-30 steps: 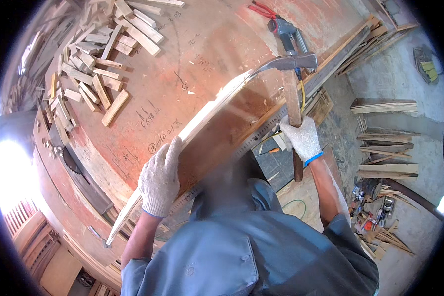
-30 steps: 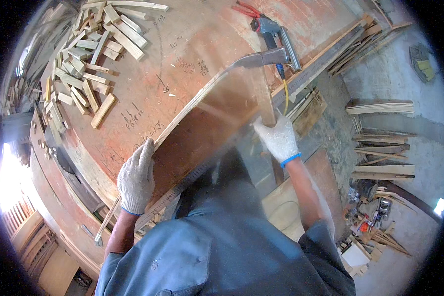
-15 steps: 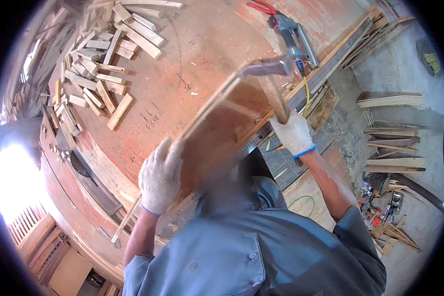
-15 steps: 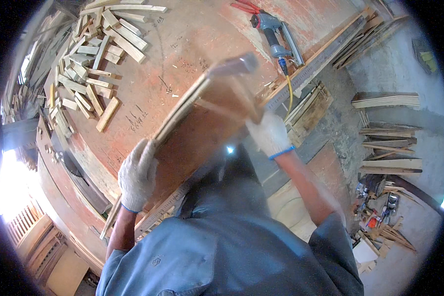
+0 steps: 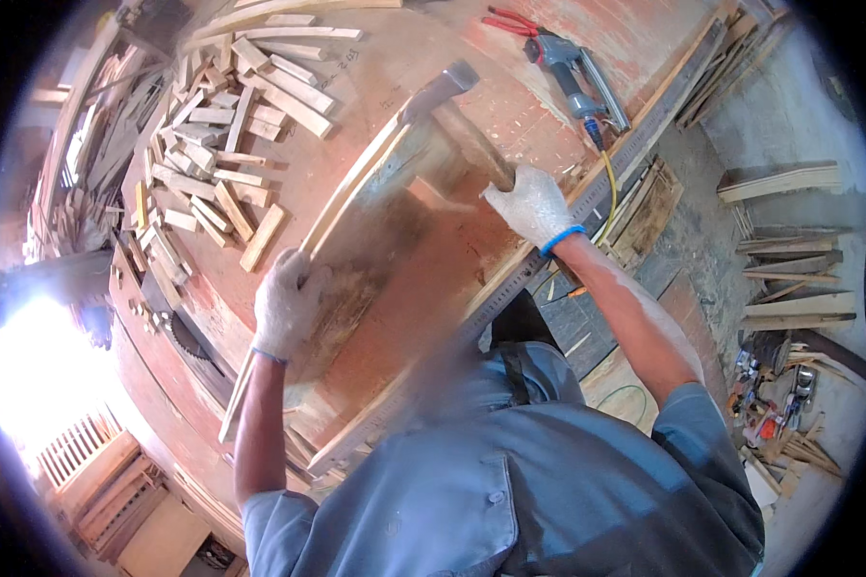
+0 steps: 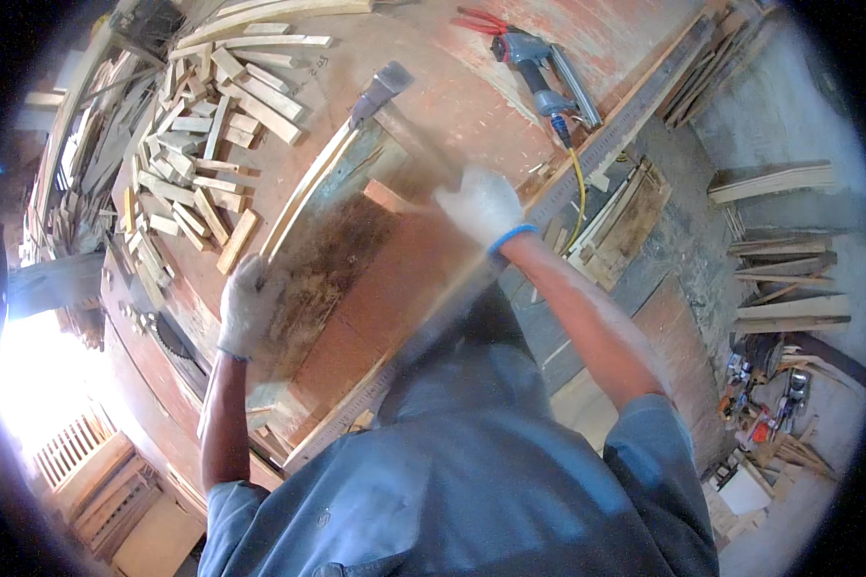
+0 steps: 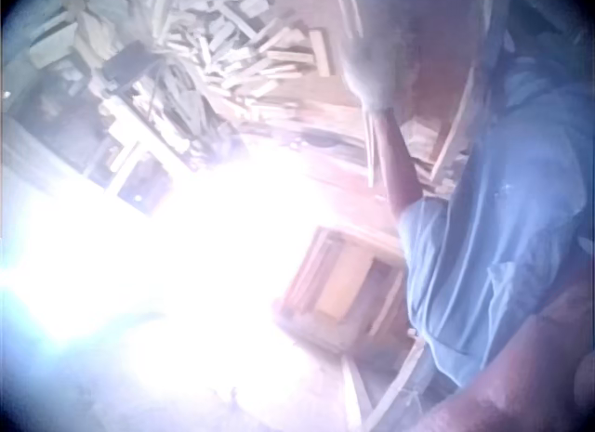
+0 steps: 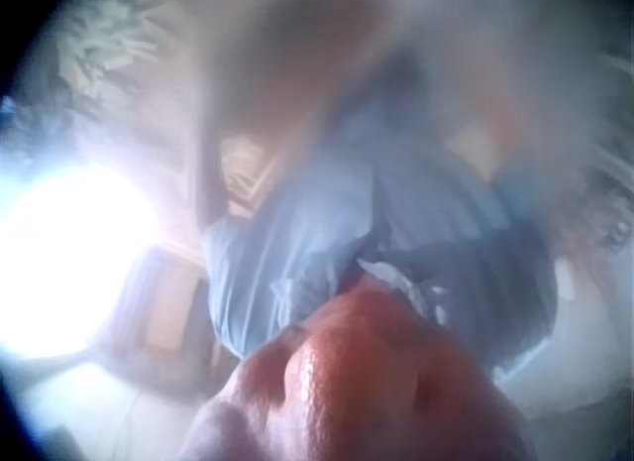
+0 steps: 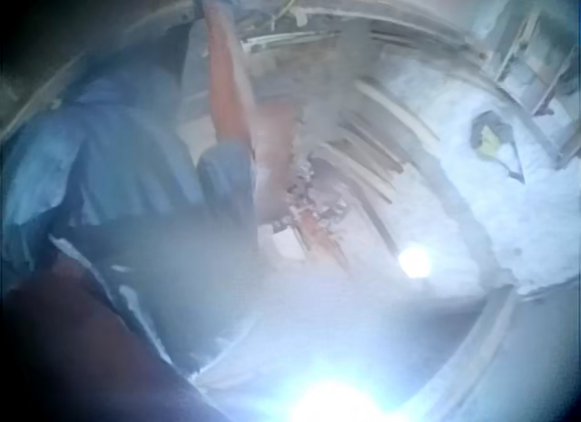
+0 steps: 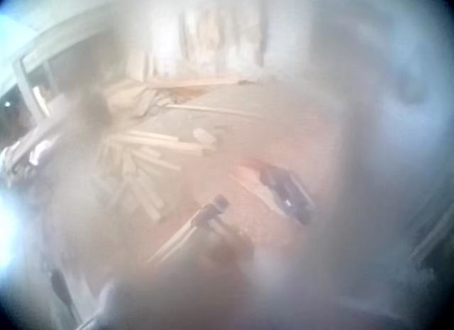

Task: The person assembles wooden frames by placing small wooden pieces into rectangular cutouts on a larger board, then securing them with a pneumatic nail gun. The person repeatedly picks up pieces, aligns them, and nails them in place.

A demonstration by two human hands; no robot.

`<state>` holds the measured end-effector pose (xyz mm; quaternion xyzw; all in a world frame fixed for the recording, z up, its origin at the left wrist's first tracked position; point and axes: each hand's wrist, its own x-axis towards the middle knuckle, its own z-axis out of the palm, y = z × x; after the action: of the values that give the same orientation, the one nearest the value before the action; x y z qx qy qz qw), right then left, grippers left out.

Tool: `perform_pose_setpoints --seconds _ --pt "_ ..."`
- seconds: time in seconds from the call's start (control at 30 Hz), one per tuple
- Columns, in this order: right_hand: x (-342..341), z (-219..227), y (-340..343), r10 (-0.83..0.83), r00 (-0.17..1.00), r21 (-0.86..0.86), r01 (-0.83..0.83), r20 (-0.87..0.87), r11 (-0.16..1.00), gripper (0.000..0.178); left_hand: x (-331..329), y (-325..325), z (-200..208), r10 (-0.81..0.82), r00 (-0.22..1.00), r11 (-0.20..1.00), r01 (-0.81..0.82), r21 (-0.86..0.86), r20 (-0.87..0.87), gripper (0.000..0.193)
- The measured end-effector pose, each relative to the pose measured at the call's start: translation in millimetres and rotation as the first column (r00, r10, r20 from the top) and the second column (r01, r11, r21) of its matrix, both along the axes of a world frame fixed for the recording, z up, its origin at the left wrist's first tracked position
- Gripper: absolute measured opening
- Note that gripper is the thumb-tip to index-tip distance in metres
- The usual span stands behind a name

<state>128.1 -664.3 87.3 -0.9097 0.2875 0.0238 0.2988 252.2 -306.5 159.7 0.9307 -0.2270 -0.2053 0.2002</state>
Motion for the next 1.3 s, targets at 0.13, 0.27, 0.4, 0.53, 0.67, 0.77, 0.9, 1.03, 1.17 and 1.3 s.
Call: perform_pose_setpoints --seconds 0.13,0.27,0.4,0.53,0.67,0.77,0.9,1.03,1.17,1.3 --pt "-36.9 70.4 -6.4 -0.052 0.996 0.266 0.070 -0.074 0.961 0.040 -58.2 -6.4 2.2 -0.026 0.973 0.997 0.041 -0.061 0.231 0.013" --pt "-81.7 74.3 -12.2 -0.356 0.934 0.557 0.306 -0.020 0.772 0.022 -101.9 -24.1 0.0 -0.092 0.920 0.996 0.083 0.039 0.380 0.014" --pt "-96.3 55.9 -38.9 -0.345 0.926 0.441 0.376 -0.151 0.815 0.044 -119.2 -27.4 -5.2 -0.118 0.901 0.993 0.097 0.070 0.417 0.017" --pt "-101.3 25.4 -41.1 -0.255 0.953 0.347 0.297 -0.160 0.890 0.046 -121.2 -30.0 -2.6 -0.120 0.894 0.993 0.098 0.072 0.431 0.017" --pt "-103.4 4.7 -37.3 -0.193 0.957 0.395 0.267 -0.218 0.879 0.051 -121.4 -31.2 0.1 -0.088 0.916 0.996 0.068 0.065 0.391 0.022" --pt "-100.3 0.8 -35.2 -0.204 0.953 0.470 0.289 -0.224 0.834 0.052 -120.9 -32.3 -0.6 -0.097 0.912 0.994 0.070 0.081 0.398 0.023" --pt "-88.5 5.7 -29.2 -0.186 0.936 0.498 0.319 -0.297 0.807 0.041 -119.1 -33.6 -0.1 -0.104 0.915 0.994 0.080 0.077 0.389 0.021" --pt "-84.8 -8.7 -25.7 -0.192 0.933 0.535 0.334 -0.305 0.776 0.042 -107.6 -30.4 -1.4 -0.087 0.924 0.996 0.076 0.046 0.373 0.017" --pt "-67.8 -20.7 -39.9 -0.056 0.977 0.407 0.138 -0.207 0.903 0.038 -81.5 -24.0 -2.4 -0.020 0.945 1.000 0.017 0.012 0.325 0.019" --pt "-31.2 8.6 -47.6 0.003 0.977 0.488 0.105 -0.215 0.866 0.035 -58.3 -17.6 -0.2 0.060 0.972 0.998 -0.056 -0.023 0.227 0.022"
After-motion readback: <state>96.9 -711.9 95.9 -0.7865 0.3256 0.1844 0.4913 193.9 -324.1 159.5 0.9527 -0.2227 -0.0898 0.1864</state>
